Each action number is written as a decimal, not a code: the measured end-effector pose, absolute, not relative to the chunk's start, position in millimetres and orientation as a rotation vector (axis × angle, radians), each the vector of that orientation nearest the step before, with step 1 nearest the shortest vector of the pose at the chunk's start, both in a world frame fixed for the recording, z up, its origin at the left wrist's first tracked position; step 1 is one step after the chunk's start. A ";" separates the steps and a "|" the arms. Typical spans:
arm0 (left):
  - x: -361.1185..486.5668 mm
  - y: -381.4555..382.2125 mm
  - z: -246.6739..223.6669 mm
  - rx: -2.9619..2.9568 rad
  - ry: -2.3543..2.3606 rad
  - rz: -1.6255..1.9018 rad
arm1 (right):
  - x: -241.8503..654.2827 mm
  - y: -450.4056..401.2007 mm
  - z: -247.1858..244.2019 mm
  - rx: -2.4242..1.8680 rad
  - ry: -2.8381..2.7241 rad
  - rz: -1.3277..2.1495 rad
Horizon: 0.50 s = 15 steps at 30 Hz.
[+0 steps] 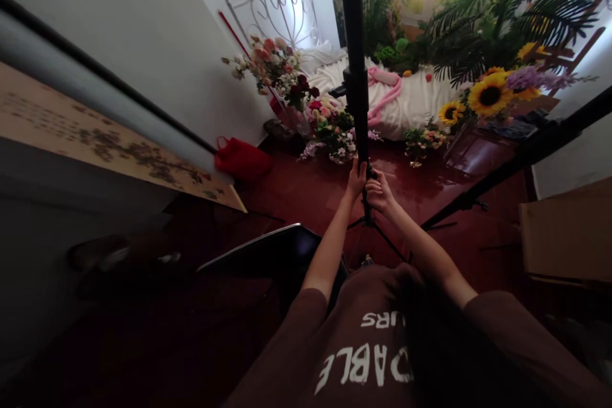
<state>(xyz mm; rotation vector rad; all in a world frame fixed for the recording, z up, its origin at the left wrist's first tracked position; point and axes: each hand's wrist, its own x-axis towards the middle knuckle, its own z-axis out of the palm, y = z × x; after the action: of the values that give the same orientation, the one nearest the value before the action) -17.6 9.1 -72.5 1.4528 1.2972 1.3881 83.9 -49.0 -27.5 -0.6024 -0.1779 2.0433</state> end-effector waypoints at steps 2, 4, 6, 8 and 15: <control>-19.2 8.9 -73.1 1.461 1.284 1.389 | 80.8 -46.4 -33.1 -0.773 -0.377 1.920; -21.2 8.8 -74.4 1.465 1.273 1.389 | 84.2 -45.0 -38.4 -0.958 -0.674 1.668; -23.0 8.6 -76.1 1.468 1.260 1.388 | 96.1 -43.8 -40.7 -1.071 -1.009 1.355; -23.8 8.4 -77.3 1.468 1.249 1.381 | 113.3 -41.1 -35.2 -1.099 -1.319 1.088; -22.2 7.9 -76.4 1.416 1.271 1.386 | 122.3 -9.3 80.3 -0.916 -1.796 0.478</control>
<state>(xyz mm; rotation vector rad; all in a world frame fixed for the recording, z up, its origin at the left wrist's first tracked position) -22.2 7.9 -76.4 1.4159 1.2706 1.3865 122.3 -9.3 80.3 -0.9164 -1.7964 0.4779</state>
